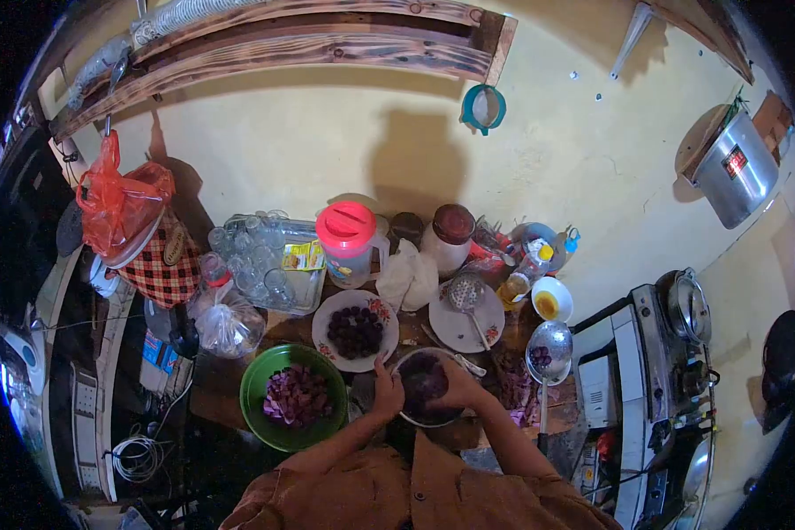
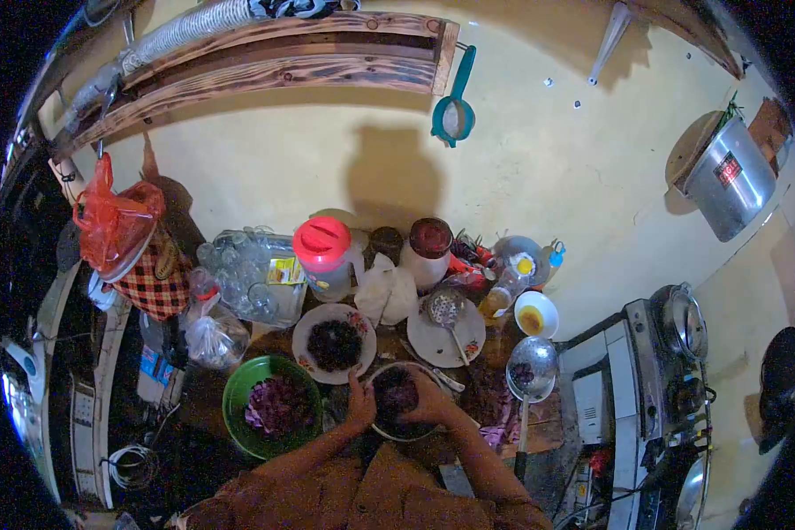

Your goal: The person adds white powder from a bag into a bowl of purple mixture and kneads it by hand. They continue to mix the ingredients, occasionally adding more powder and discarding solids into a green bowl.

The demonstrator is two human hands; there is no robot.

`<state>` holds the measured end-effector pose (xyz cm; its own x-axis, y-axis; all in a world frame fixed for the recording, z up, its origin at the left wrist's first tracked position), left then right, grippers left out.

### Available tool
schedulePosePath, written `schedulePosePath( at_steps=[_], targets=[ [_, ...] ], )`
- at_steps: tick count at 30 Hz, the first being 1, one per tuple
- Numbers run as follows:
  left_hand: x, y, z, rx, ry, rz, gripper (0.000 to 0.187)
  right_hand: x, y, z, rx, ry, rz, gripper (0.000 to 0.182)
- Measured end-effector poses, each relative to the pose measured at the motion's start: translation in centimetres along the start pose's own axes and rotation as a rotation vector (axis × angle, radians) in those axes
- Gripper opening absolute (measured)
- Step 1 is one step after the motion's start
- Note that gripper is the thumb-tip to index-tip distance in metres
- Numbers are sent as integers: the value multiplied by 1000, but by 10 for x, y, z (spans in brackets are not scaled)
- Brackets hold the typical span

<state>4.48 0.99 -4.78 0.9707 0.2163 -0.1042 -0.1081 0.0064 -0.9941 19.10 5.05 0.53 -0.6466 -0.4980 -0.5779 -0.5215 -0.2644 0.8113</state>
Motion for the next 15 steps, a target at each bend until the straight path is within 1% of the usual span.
schedulePosePath(
  at_steps=[1,2,4,5,7,8,9,10,11,13,14,15],
  targets=[
    [-1,-6,-1,22,-14,26,48,0,15,-5,-150,-3,-111,80],
    [-3,-10,-1,44,-26,54,48,6,15,-8,-146,1,-109,80],
    [-1,3,0,37,-40,88,48,22,10,-18,-69,-100,-655,78],
    [0,10,-1,37,-55,124,48,31,9,-19,-64,-96,-654,78],
    [0,5,1,57,-61,113,48,45,-14,-14,173,-21,-618,68],
    [0,3,0,79,-70,102,48,52,-22,-10,174,-14,-618,68],
    [0,3,-1,70,-69,103,48,60,-34,-6,251,37,-634,62],
    [-1,-3,-2,129,-83,148,48,67,-46,-6,328,87,-649,57],
    [-2,-9,-3,189,-97,192,48,72,-51,-6,333,92,-647,57],
    [0,-3,-1,155,-96,176,49,70,-39,3,247,31,-700,48],
    [0,0,0,126,-99,161,49,70,-37,8,243,33,-699,48],
    [-1,0,-1,128,-103,162,49,70,-45,13,346,89,-685,45]
  ],
)
Point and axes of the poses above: each hand's wrist, its own z-axis towards the middle knuckle, its own x-axis out of the palm, y = z × x, the point moved 8 cm from there along z, towards the middle knuckle, and after that the axes turned 4 degrees about x, right-handed, at the moved point
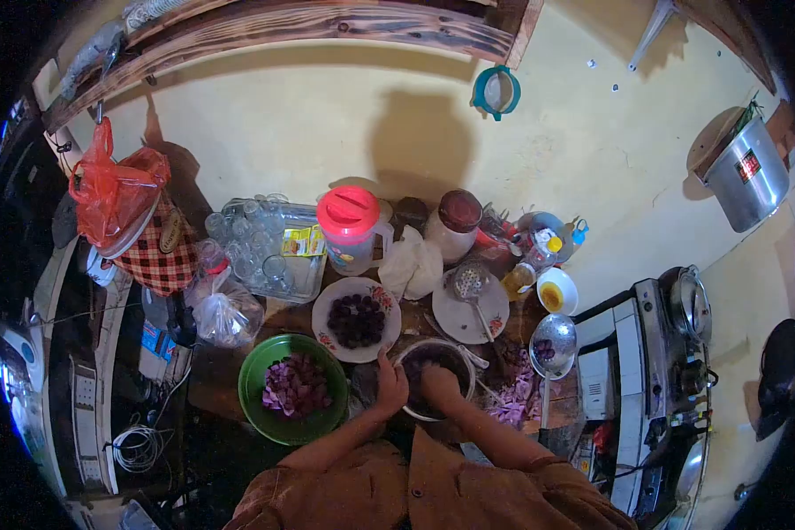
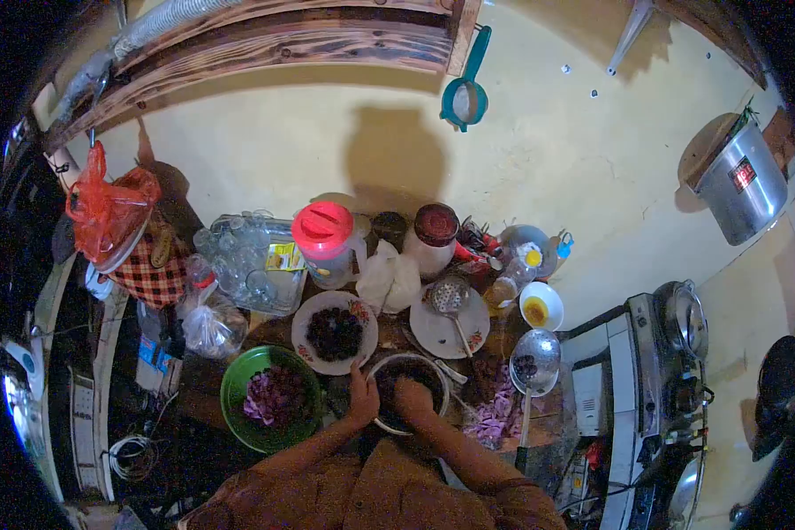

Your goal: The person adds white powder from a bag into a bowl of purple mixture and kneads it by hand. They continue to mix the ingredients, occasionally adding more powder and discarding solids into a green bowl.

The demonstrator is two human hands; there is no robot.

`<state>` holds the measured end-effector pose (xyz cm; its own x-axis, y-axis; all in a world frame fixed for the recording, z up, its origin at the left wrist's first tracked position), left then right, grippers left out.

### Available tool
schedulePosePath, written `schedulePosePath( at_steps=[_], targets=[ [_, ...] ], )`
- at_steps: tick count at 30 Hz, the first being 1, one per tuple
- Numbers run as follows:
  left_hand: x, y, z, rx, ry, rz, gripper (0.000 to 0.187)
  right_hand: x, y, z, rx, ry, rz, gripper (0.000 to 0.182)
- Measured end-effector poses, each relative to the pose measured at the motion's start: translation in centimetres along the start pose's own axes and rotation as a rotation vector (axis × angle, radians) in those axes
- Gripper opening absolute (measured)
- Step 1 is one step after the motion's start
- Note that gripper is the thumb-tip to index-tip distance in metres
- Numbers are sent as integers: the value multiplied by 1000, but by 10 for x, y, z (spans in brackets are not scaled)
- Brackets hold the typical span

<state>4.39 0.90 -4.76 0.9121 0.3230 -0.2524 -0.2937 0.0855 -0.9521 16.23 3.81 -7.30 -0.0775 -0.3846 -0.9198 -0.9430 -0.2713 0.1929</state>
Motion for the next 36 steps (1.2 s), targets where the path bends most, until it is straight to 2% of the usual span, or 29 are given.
schedulePosePath(
  at_steps=[1,3,5,6,8,10,11,12,13,14,16,17,19,20,21,22,23,24,25,26,28,29,30,31,32,33,34,35,36],
  targets=[
    [1,1,-1,-17,7,15,50,6,-6,4,75,86,3,42],
    [-3,-7,0,-30,9,29,50,11,-12,11,28,94,15,39],
    [-3,-5,3,-341,221,148,52,1,-13,12,-23,90,30,36],
    [-1,6,7,-331,212,150,52,-17,-11,6,-3,76,94,38],
    [0,11,14,77,48,11,55,-26,-15,3,16,65,154,39],
    [-3,6,13,13,101,13,55,-50,-22,-13,-65,-352,284,47],
    [-2,5,12,-45,157,17,56,-48,-27,-18,-59,-347,285,47],
    [0,4,13,-44,163,17,56,-57,-19,-28,-171,-357,329,52],
    [-2,1,14,-16,131,-16,56,-67,-12,-38,-283,-370,374,57],
    [-4,-1,16,12,99,-49,56,-73,-14,-42,-279,-374,377,57],
    [-4,0,15,29,89,-36,55,-55,-10,-46,-271,34,406,64],
    [-5,0,15,46,73,-25,54,-61,-9,-49,-268,34,407,64],
    [-4,5,12,8,90,-48,53,-82,-17,-49,-152,-109,325,70],
    [-3,9,10,-31,104,-69,51,-76,-17,-46,-151,-110,326,70],
    [-2,10,10,-31,106,-67,51,-75,-11,-40,-242,-211,346,72],
    [-6,0,11,96,42,24,51,-73,-4,-37,-334,-312,365,75],
    [-9,-10,11,223,-23,115,50,-61,-2,-32,-334,-311,367,75],
    [-11,-14,11,222,-25,117,50,-49,6,-27,-311,-259,234,75],
    [-8,-5,11,60,48,61,50,-36,12,-22,-290,-206,99,75],
    [-5,4,9,-105,118,4,50,-30,18,-19,-296,-203,100,75],
    [-5,5,9,-31,57,12,50,-18,14,-15,-28,-78,-119,62],
    [-6,2,9,48,3,16,51,-14,16,-13,-28,-74,-118,62],
    [-5,1,9,46,3,16,51,-10,13,-7,15,-87,-149,51],
    [-8,-8,11,139,-36,19,51,-8,10,-1,57,-102,-182,40],
    [-12,-17,11,232,-74,23,52,-6,8,5,55,-103,-181,40],
    [-13,-15,11,233,-73,23,52,-5,6,10,31,-42,-119,34],
    [-8,-4,12,124,-9,0,53,-1,3,12,9,19,-59,28],
    [-3,7,11,17,55,-23,54,1,-4,14,13,16,-60,28],
    [-5,3,10,23,56,-25,54,-2,-4,15,-45,-14,-50,25]
  ],
)
Point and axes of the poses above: each hand's wrist, its own z-axis towards the middle knuckle, its own x-axis out of the palm, y = z × x, the point moved 8 cm from there along z, towards the middle knuckle, and after that the axes turned 4 degrees about x, right-handed, at the moved point
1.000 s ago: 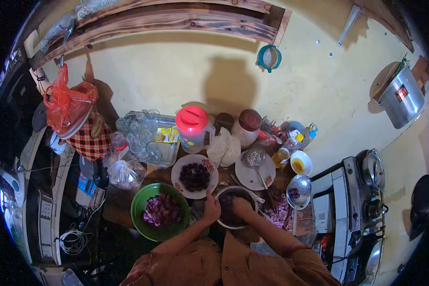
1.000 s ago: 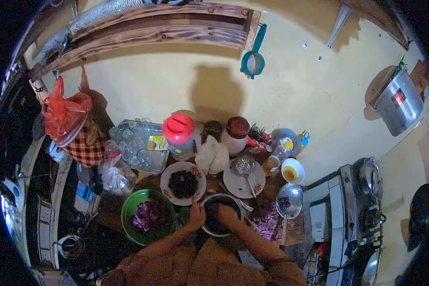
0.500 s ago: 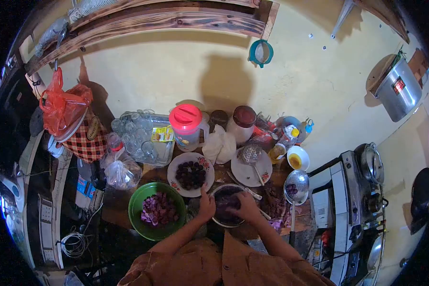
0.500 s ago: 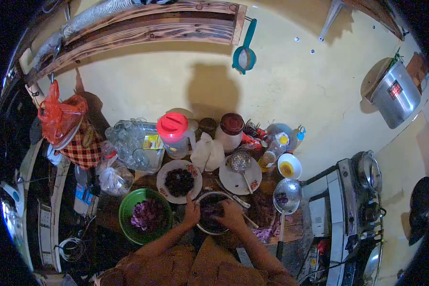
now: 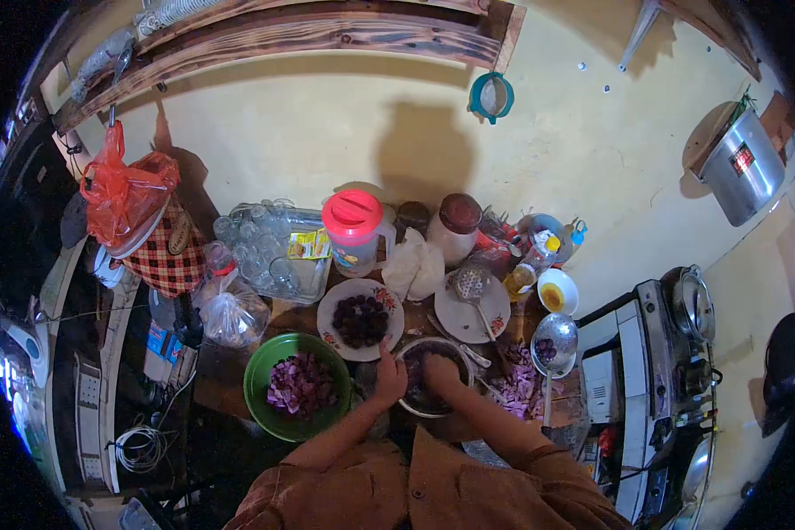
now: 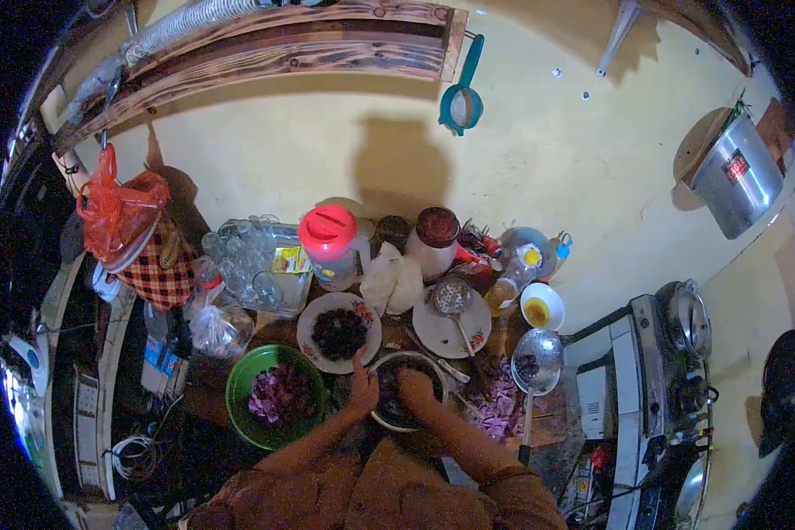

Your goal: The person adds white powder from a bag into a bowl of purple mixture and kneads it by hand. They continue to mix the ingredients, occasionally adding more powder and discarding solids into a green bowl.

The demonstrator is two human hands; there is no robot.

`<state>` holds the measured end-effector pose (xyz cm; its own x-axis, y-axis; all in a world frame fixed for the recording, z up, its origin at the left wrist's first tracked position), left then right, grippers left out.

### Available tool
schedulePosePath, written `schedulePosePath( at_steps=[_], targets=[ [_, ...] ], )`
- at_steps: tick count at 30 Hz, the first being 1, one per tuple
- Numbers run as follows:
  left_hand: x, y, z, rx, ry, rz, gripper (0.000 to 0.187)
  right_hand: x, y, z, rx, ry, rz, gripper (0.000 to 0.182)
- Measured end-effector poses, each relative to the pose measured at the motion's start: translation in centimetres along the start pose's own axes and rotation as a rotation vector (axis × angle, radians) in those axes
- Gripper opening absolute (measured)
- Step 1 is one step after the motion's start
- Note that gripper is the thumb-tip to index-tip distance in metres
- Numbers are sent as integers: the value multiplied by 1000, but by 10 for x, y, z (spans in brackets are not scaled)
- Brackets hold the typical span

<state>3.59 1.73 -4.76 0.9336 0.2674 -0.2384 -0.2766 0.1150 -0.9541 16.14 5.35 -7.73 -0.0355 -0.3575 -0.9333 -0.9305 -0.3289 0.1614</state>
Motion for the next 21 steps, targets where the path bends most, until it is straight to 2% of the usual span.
schedulePosePath(
  at_steps=[2,4,5,6,7,8,10,11,12,13,14,15,16,17,19,20,21],
  targets=[
    [1,6,2,-158,104,98,56,-4,1,0,-58,-48,11,22],
    [1,10,3,-69,58,88,56,-25,-10,-16,134,-133,81,29],
    [2,13,1,2,15,75,57,-26,-12,-24,133,-135,78,29],
    [0,5,2,0,13,73,57,-41,-11,-35,64,-327,80,38],
    [-1,-3,2,-96,68,41,57,-56,-10,-50,-6,-516,83,47],
    [0,-5,0,-191,126,11,57,-57,-16,-57,-4,-513,83,47],
    [4,6,2,-207,146,-20,56,-44,-1,-69,-265,-130,178,71],
    [8,15,3,-222,161,-51,56,-57,-3,-74,-258,-133,180,71],
    [12,24,3,-220,167,-51,56,-58,-3,-74,-163,216,295,75],
    [10,27,4,-106,110,14,54,-50,-3,-82,-64,567,405,79],
    [8,23,4,7,50,77,53,-54,-2,-82,-62,568,406,79],
    [5,14,3,6,51,76,53,-72,-3,-74,-44,342,419,79],
    [2,3,2,-113,99,4,52,-90,-5,-69,-28,117,429,79],
    [3,0,-1,-232,147,-67,52,-73,-5,-61,-29,118,429,79],
    [8,12,-1,-183,131,-89,51,-59,8,-49,-263,-418,183,77],
    [7,14,0,-133,114,-112,51,-42,16,-44,-269,-419,186,77],
    [8,13,0,-134,108,-109,51,-21,19,-34,-158,-268,241,76]
  ],
)
Point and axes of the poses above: each hand's wrist, its own z-axis towards the middle knuckle, its own x-axis out of the palm, y = z × x, the point moved 8 cm from there along z, towards the middle knuckle, and after that the axes turned 4 degrees about x, right-handed, at the moved point
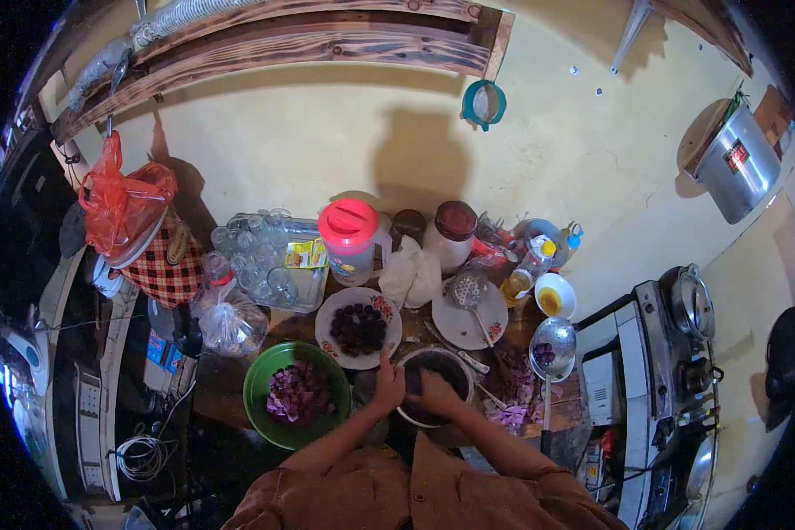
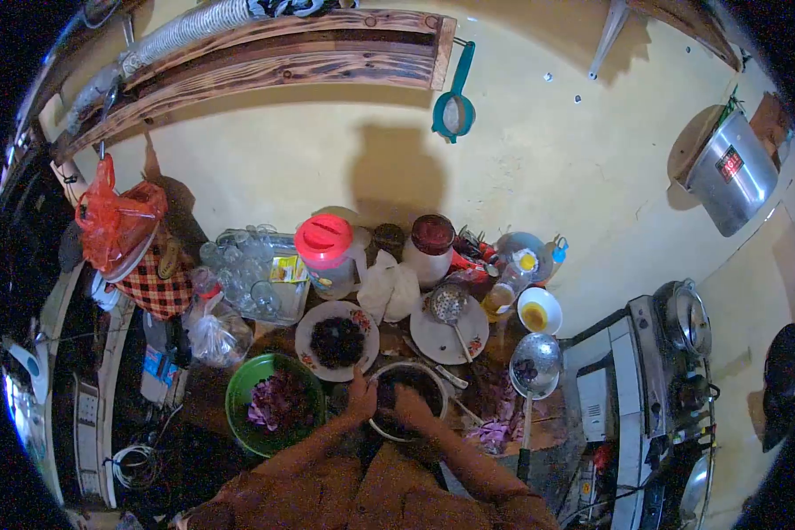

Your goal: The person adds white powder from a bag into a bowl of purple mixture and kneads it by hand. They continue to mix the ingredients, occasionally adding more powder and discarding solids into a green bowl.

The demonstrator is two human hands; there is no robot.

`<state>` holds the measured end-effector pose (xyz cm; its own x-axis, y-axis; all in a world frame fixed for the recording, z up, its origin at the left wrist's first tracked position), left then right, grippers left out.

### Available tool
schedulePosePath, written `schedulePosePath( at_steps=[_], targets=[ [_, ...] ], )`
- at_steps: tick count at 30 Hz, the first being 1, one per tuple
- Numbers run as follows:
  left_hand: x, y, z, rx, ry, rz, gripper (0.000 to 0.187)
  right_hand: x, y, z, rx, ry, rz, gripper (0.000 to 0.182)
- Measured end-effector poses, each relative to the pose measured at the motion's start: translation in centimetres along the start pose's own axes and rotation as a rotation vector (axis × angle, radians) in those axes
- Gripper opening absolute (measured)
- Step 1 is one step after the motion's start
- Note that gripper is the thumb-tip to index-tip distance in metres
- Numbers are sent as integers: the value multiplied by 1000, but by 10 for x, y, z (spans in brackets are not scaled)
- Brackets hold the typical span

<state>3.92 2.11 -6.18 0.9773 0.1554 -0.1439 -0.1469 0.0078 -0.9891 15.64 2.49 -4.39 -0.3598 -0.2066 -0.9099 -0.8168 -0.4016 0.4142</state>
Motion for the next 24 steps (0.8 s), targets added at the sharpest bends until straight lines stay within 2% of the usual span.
schedulePosePath(
  at_steps=[1,2,5,6,8,10,11,13,14,16,17,18,19,20,22,23,24],
  targets=[
    [-2,-6,-1,58,-64,24,51,20,-8,1,134,134,47,74],
    [-6,-12,-3,115,-127,49,51,25,-10,2,128,140,50,74],
    [-3,-7,1,143,-101,55,52,40,-18,7,229,268,103,69],
    [-2,-1,0,139,-103,53,52,45,-23,10,254,310,106,69],
    [1,20,0,-9,-69,107,53,47,-32,12,281,345,112,69],
    [-3,9,1,19,-42,107,54,14,-25,17,210,222,328,69],
    [-3,1,4,35,-22,101,56,0,-24,16,205,216,323,69],
    [-6,5,8,60,-21,94,57,-47,-20,3,233,27,573,69],
    [-6,11,8,79,-13,92,58,-61,-16,-4,238,35,569,69],
    [-3,27,14,142,-29,46,59,-98,3,-11,-2,-79,754,74],
    [-1,31,16,213,-49,6,59,-97,-5,-15,4,-81,752,74],
    [-2,22,14,211,-44,3,59,-82,-10,-18,0,54,507,78],
    [-1,10,12,107,24,17,59,-67,-13,-22,-6,189,261,83],
    [1,7,10,2,91,30,58,-72,-5,-22,-2,194,263,83],
    [3,6,9,35,62,60,58,-76,9,-20,169,294,-20,82],
    [3,4,9,76,31,93,58,-64,11,-19,171,297,-20,82],
    [3,4,9,73,32,93,58,-50,10,-16,150,207,48,77]
  ],
)
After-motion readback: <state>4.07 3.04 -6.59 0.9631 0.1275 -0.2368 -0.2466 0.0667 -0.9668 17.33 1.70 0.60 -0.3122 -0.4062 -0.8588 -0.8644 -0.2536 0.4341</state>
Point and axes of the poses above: each hand's wrist, its own z-axis towards the middle knuckle, its own x-axis out of the palm, y = z × x, the point moved 8 cm from there along z, towards the middle knuckle, and after that the axes turned 4 degrees about x, right-handed, at the moved point
